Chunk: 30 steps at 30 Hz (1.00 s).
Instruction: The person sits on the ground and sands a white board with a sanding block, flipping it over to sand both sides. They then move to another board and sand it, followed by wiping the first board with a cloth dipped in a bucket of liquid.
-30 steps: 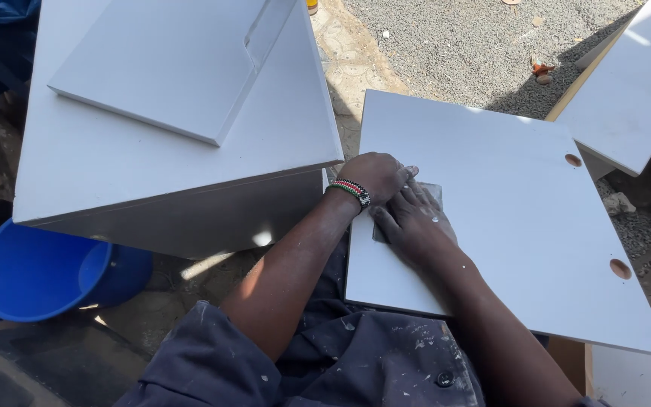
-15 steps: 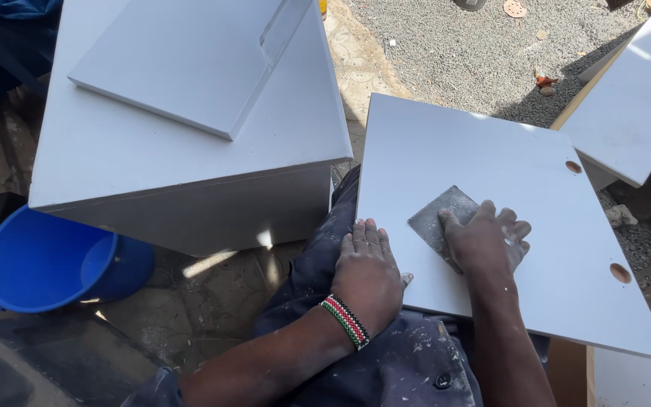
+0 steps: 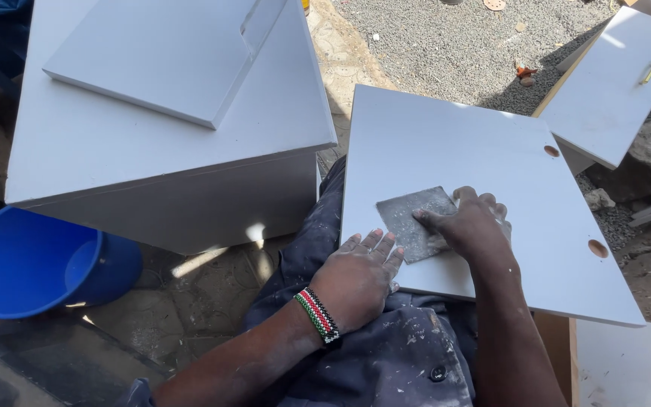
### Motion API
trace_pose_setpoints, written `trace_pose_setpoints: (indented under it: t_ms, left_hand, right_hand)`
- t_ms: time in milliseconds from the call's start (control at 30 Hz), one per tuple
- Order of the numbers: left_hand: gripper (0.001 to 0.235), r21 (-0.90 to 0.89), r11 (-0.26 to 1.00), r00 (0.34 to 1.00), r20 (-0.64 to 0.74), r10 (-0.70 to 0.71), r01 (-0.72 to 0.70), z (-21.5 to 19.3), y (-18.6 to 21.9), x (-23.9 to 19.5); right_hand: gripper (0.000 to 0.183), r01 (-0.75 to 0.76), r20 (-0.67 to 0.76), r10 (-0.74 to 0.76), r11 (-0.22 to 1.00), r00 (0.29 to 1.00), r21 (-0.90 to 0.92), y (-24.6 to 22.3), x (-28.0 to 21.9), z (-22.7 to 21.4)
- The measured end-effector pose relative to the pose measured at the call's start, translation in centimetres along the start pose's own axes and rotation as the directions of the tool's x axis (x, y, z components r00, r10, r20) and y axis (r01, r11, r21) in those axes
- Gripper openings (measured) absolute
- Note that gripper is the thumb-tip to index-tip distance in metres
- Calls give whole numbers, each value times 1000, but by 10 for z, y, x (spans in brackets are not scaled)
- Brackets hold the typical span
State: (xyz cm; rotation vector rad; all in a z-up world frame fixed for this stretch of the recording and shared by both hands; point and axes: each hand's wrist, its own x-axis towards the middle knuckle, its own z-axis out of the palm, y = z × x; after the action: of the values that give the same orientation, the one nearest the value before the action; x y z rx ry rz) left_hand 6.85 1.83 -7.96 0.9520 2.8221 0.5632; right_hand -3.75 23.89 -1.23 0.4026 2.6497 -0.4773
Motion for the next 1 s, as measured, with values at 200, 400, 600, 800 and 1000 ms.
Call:
trace_pose_setpoints:
  t_ms: [200, 400, 600, 800, 1000]
  left_hand:
    - [46, -38, 997, 997, 40, -61, 63, -54, 5, -21]
    - [50, -160, 952, 963, -25, -269, 262, -111, -19, 29]
    - [56, -473, 849, 963, -4, -269, 235, -54, -74, 158]
    - [82, -765, 620, 981, 84, -173, 175, -23, -107, 183]
    - [92, -967, 172, 964, 147, -223, 188, 6, -143, 201]
  right_hand:
    - [77, 450, -70, -450, 893, 891, -12, 20, 16, 45]
    - [71, 706, 139, -692, 695, 708, -134, -21, 19, 81]
    - [64, 675, 92, -669, 731, 738, -98, -46, 10, 110]
    - [88, 507, 66, -505, 837, 860, -205, -4, 2, 65]
    - [91, 558, 140, -541, 787, 829, -265, -50, -24, 82]
